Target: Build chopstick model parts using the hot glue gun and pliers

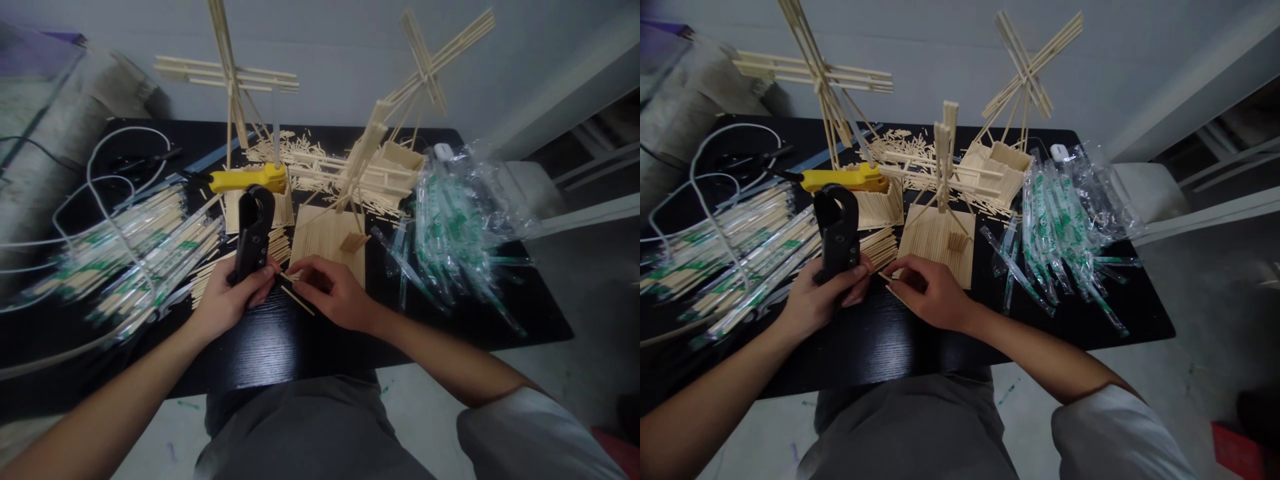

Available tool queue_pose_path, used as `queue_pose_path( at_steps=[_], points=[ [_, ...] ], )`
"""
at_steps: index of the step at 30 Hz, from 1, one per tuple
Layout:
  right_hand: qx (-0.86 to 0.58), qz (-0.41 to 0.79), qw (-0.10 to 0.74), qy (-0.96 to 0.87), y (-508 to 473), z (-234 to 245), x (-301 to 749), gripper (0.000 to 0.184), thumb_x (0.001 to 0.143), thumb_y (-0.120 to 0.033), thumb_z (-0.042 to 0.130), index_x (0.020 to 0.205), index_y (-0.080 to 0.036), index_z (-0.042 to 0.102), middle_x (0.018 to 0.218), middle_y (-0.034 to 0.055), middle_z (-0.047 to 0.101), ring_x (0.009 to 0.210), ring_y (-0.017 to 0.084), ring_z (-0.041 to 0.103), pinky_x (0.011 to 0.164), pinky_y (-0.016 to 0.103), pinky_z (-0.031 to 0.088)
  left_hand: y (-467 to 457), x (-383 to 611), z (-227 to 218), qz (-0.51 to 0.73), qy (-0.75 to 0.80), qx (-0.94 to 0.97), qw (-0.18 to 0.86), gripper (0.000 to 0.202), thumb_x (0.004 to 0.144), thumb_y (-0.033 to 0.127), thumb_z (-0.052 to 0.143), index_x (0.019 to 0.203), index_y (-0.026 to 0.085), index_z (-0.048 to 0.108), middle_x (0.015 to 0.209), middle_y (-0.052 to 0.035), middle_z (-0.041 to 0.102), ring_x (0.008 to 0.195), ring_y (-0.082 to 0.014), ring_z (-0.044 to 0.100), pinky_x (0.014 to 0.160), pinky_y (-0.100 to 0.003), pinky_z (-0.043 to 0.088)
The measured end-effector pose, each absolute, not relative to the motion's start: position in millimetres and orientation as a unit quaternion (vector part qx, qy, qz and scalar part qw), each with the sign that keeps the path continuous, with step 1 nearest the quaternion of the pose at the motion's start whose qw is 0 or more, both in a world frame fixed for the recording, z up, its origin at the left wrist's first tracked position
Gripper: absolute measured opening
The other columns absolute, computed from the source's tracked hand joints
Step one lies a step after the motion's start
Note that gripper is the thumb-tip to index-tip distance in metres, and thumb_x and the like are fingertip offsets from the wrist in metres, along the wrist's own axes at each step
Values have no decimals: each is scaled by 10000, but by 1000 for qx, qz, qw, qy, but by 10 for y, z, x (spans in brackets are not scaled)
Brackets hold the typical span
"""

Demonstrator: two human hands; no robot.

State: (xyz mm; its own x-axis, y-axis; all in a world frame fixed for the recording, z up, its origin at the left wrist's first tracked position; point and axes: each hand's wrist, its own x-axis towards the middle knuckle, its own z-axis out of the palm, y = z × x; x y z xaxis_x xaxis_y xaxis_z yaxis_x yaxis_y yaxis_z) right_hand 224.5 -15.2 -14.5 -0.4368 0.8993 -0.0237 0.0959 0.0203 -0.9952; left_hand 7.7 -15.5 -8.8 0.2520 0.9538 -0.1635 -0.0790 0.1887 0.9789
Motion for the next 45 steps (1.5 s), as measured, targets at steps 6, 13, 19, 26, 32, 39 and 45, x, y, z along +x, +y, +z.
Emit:
queue_pose_path(
  at_steps=[6, 13, 19, 26, 32, 39, 45],
  points=[
    [-374, 496, 349, -702, -146, -155, 2266, 211, 1024, -225, 561, 1051, -212, 770, 989, 46, 751, 816, 158, 659, 754, 295, 507, -154, 94, -47, 387, 477, 508, 604, 275, 909, 428, 738, 879, 163, 671, 558, 37, 510, 475, -93, 425, 455, -223, 311],
    [-386, 471, 348, -712, -140, -196, 2255, 205, 1009, -209, 568, 1059, -210, 767, 974, 51, 775, 845, 175, 701, 764, 308, 537, -164, 86, -48, 350, 487, 594, 536, 350, 941, 483, 680, 785, 174, 630, 582, 26, 529, 513, -104, 432, 494, -237, 335],
    [-389, 481, 350, -704, -136, -242, 2236, 174, 1002, -268, 612, 1053, -197, 762, 934, 49, 762, 775, 162, 681, 702, 287, 525, -98, 23, 22, 310, 473, 684, 460, 345, 948, 505, 633, 837, 179, 657, 608, 26, 538, 606, -145, 488, 579, -257, 369],
    [-406, 527, 359, -654, -142, -276, 2238, 236, 952, -319, 692, 1162, -215, 724, 862, 10, 719, 676, 126, 632, 658, 262, 508, -122, -393, 417, 205, 562, 750, 284, 460, 935, 643, 579, 1057, 216, 699, 870, -55, 726, 756, -248, 646, 695, -321, 441],
    [-402, 540, 367, -642, -132, -287, 2228, 332, 909, -300, 718, 1229, -212, 702, 883, 8, 715, 724, 125, 662, 696, 256, 538, -221, -928, 325, 203, 636, 737, 103, 471, 893, 635, 619, 1106, 216, 655, 1004, -129, 683, 993, -368, 623, 870, -432, 458],
    [-421, 531, 366, -638, -97, -277, 2229, 315, 883, -295, 742, 1185, -214, 705, 870, -2, 715, 689, 113, 655, 662, 236, 540, -181, -1342, 1, 208, 684, 699, -22, 357, 881, 520, 672, 1051, 211, 619, 849, -83, 577, 1015, -410, 610, 748, -426, 375],
    [-465, 485, 324, -666, -177, -189, 2318, 284, 843, -214, 757, 1125, -207, 727, 861, -1, 699, 663, 114, 654, 655, 250, 543, -161, -1400, -82, 287, 660, 694, 23, 305, 834, 485, 737, 1003, 248, 645, 777, -25, 558, 1042, -366, 635, 727, -397, 343]
  ],
)
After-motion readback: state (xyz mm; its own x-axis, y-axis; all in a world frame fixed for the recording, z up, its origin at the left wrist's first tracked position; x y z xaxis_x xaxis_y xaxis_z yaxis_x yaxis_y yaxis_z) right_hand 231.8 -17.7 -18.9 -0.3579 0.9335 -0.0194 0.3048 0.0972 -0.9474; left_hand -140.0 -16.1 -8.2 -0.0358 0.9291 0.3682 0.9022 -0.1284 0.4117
